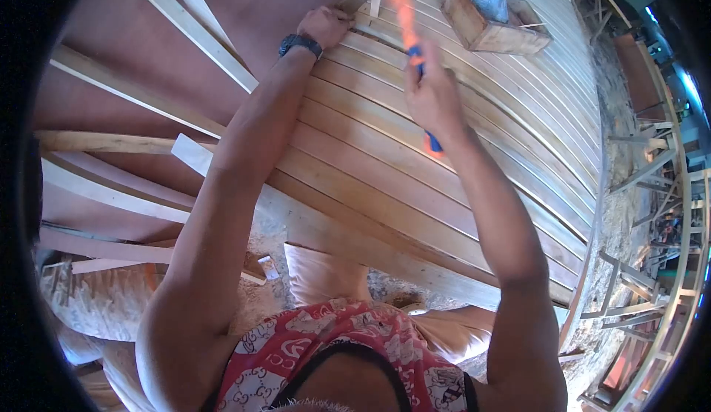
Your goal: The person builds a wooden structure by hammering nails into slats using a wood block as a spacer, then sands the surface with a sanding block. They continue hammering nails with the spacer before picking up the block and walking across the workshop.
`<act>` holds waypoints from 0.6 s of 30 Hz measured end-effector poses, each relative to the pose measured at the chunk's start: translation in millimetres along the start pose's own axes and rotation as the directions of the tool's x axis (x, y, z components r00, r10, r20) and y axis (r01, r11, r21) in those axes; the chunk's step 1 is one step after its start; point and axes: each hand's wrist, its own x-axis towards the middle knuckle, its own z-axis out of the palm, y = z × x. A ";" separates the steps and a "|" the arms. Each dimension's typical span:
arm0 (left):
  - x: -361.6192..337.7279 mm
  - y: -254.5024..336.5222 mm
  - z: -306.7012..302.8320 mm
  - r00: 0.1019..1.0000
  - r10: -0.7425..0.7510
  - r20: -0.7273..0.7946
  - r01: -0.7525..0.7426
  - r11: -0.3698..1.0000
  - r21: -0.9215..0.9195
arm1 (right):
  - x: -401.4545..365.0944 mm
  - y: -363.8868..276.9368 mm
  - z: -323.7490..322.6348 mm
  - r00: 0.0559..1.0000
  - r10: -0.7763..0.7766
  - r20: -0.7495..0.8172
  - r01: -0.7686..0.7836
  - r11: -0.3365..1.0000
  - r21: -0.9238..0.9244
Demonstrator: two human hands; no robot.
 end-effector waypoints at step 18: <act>-12.9 13.9 -17.0 1.000 0.001 0.008 -0.001 1.000 0.027 | 12.9 -13.7 -46.6 0.888 0.170 0.428 -0.459 0.410 0.788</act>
